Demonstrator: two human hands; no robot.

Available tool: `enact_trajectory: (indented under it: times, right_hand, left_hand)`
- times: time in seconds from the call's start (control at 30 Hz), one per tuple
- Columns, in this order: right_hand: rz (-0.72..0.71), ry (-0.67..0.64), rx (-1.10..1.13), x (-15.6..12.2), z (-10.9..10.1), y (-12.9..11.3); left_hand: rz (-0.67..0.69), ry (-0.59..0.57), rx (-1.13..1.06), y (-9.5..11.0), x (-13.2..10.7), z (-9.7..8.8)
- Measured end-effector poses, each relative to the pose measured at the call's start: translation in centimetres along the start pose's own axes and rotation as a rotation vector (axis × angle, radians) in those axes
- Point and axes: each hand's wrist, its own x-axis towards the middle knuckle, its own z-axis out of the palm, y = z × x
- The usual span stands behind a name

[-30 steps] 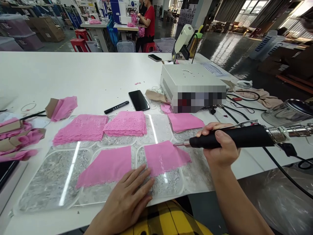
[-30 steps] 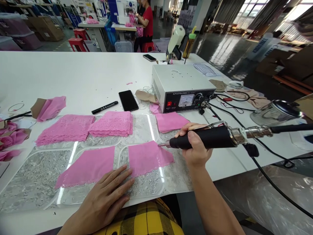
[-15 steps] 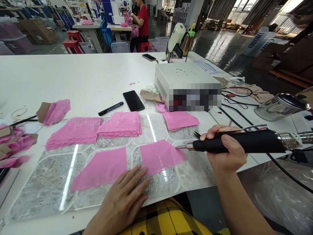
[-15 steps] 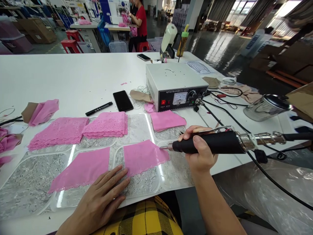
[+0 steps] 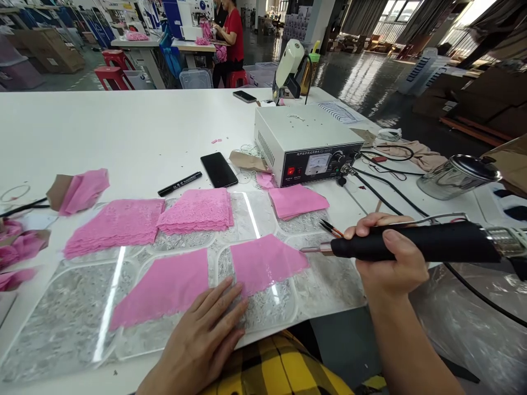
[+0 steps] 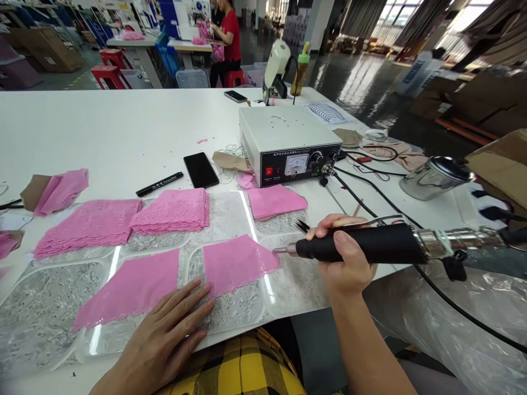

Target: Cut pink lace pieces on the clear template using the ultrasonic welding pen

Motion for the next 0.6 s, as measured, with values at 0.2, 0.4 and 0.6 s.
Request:
enact_trajectory:
  times: [0.2, 0.4, 0.6]
  right_hand:
    - [-0.014, -0.013, -0.021, -0.08, -1.03, -0.28]
    - [-0.017, -0.026, -0.036, -0.23, -0.87, -0.08]
    - [0.016, 0.040, -0.031, -0.08, -1.11, -0.47]
  left_hand:
    - [-0.002, 0.003, -0.014, -0.03, 0.10, -0.03]
    - [0.002, -0.003, -0.010, -0.08, -0.02, 0.04]
    - [-0.010, 0.004, -0.017, -0.01, 0.00, -0.01]
